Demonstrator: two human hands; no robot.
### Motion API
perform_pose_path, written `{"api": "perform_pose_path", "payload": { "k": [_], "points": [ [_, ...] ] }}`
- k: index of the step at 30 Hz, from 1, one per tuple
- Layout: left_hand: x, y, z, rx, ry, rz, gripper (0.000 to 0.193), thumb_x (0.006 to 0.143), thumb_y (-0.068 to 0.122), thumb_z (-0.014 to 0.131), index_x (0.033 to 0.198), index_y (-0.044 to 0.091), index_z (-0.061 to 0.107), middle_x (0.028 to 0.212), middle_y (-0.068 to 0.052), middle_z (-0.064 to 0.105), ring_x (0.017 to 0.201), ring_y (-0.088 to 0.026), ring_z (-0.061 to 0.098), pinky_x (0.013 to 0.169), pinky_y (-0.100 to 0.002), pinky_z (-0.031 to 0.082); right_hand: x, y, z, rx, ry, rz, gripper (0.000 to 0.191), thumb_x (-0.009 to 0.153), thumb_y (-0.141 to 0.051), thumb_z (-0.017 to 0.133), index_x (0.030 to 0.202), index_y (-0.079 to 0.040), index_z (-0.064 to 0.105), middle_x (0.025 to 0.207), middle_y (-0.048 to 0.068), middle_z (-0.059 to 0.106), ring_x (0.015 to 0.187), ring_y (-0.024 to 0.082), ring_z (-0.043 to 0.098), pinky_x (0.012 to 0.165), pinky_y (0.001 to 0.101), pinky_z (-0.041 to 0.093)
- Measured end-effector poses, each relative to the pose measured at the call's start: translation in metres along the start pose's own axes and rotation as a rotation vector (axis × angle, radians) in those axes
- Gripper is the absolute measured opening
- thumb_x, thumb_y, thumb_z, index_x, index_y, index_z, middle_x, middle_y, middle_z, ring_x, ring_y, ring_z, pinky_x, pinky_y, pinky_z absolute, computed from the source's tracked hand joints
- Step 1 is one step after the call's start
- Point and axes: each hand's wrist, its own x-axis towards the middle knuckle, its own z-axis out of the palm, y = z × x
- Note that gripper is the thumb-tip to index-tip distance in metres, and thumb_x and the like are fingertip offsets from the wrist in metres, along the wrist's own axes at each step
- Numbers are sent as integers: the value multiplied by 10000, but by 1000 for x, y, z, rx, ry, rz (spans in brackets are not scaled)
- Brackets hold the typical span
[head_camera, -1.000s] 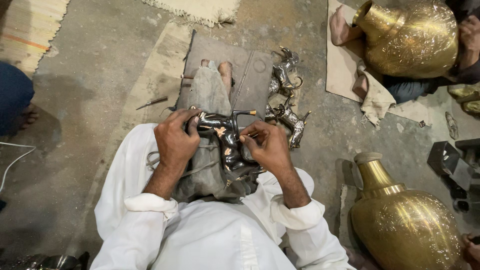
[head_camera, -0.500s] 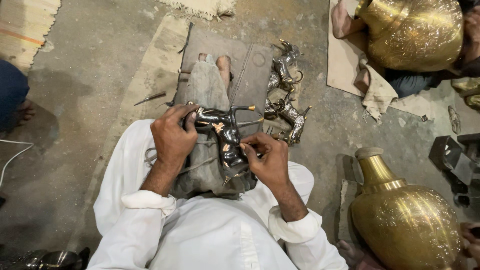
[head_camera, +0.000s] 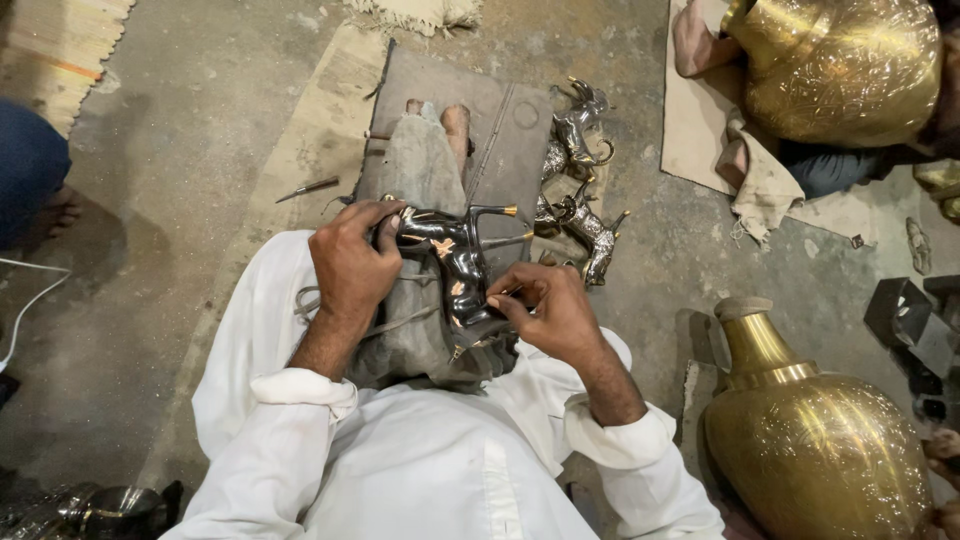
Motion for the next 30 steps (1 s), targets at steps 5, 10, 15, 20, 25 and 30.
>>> {"api": "perform_pose_path", "payload": {
  "k": [5, 10, 15, 20, 25, 30],
  "points": [
    [0, 0, 0, 2, 16, 20, 205, 866, 23, 750, 1052, 93, 801, 1030, -103, 781, 908, -264, 766, 783, -355, 598, 5, 0, -9, 18, -121, -99, 89, 854, -27, 767, 939, -11, 748, 866, 66, 793, 766, 107, 759, 664, 270, 623],
    [0, 3, -1, -3, 22, 21, 195, 870, 29, 748, 1043, 101, 803, 1017, -100, 777, 895, -276, 761, 764, -360, 594, 11, -3, -19, -83, -215, -104, 96, 840, -37, 790, 926, -18, 750, 840, 67, 791, 735, 135, 756, 644, 305, 596],
    [1, 4, -2, -8, 16, 26, 201, 870, 30, 743, 1047, 107, 800, 1024, -94, 776, 904, -274, 759, 773, -362, 592, 15, -10, -28, -95, -290, -136, 89, 842, -35, 768, 930, -33, 752, 854, 61, 789, 761, 145, 771, 680, 301, 624],
    [1, 2, -2, -9, 15, 31, 195, 875, 37, 743, 1049, 105, 797, 1036, -92, 776, 916, -280, 756, 782, -366, 588, 15, -14, -35, -220, -343, -134, 120, 815, -41, 776, 934, -57, 766, 835, 68, 792, 743, 187, 770, 655, 331, 603],
    [1, 0, -3, -14, -1, 38, 208, 882, 40, 733, 1071, 106, 791, 1051, -93, 775, 933, -279, 756, 792, -365, 590, 16, 5, -34, -190, -349, -131, 116, 817, -37, 763, 933, -49, 756, 840, 64, 798, 740, 176, 783, 680, 322, 621],
    [-1, -1, -5, -41, -1, 32, 228, 890, 37, 712, 1096, 99, 787, 1072, -108, 768, 943, -296, 750, 793, -365, 587, 4, 57, -44, 227, 95, -122, 114, 912, -117, 757, 979, -25, 754, 895, 97, 770, 803, 180, 769, 727, 339, 667]
  ]
}}
